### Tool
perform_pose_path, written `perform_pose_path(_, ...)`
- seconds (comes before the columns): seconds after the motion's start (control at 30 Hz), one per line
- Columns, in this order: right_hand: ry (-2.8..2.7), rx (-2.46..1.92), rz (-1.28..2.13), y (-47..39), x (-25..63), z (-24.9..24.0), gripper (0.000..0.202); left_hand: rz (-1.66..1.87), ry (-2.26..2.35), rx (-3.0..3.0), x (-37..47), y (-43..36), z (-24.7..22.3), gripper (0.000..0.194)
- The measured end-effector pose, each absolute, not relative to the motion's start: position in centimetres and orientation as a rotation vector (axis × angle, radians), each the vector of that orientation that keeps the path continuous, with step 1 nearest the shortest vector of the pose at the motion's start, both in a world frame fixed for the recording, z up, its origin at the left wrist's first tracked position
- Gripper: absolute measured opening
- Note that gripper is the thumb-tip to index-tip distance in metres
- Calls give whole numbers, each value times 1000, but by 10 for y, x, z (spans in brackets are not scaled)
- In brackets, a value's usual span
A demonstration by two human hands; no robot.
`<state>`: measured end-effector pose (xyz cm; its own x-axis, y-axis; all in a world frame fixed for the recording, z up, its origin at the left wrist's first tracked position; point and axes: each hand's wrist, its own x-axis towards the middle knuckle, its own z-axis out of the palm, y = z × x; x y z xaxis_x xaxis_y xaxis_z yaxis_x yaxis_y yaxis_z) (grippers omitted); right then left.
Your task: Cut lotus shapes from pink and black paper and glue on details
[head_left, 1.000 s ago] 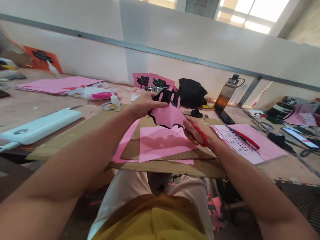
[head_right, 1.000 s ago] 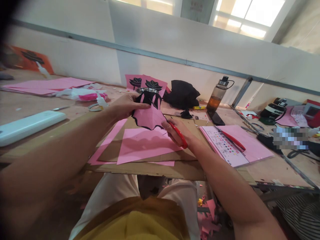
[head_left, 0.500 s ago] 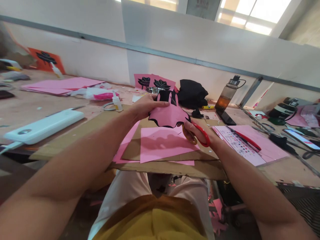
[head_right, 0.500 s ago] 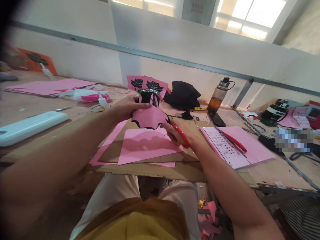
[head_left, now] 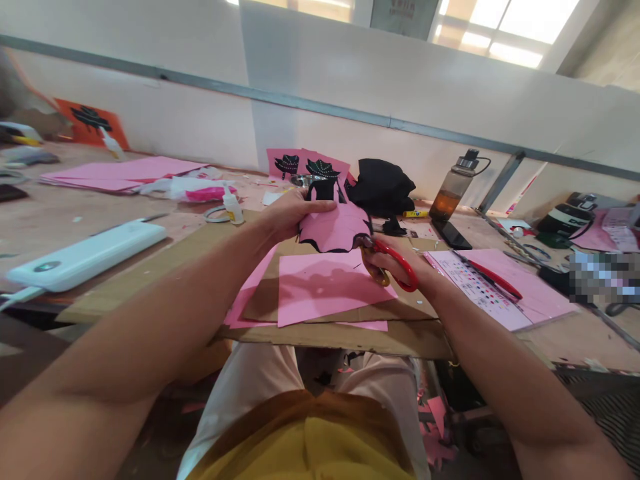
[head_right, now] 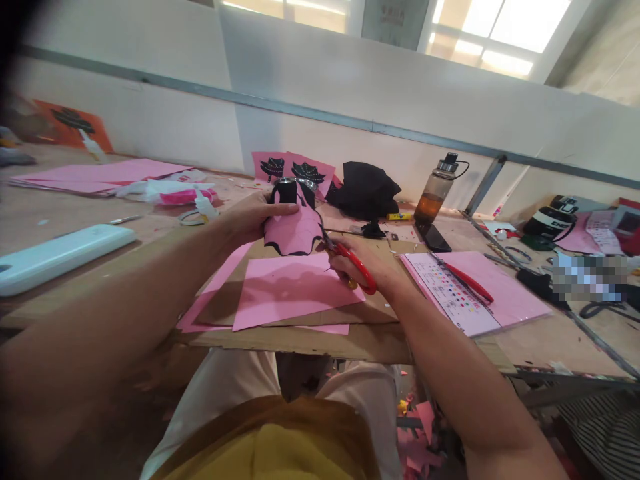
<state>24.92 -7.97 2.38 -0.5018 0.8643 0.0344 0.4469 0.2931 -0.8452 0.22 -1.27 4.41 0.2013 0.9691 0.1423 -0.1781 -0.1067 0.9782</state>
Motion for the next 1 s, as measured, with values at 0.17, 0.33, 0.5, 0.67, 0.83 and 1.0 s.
perform_pose_path(0.17,-1936,-1138,1195,-84,244,27,25,1247,874,1307,7,-13,41,44)
perform_pose_path(0.33,-2012,-1142,1150,-90,244,35,7,1256,865,1257,6,-19,47,40)
perform_pose_path(0.5,-1990,-1066,1181,-92,246,35,11,1275,822,1225,4,-21,51,38)
perform_pose_path(0.67,-2167,-1087,1105,-89,248,36,32,1241,858,1252,5,-19,47,38)
perform_pose_path(0.83,-2162,-1125,1082,-87,248,35,35,1246,840,1280,11,-20,43,44)
perform_pose_path(1.0,-2128,-1172,1101,-85,248,29,39,1275,844,1280,17,-23,41,41)
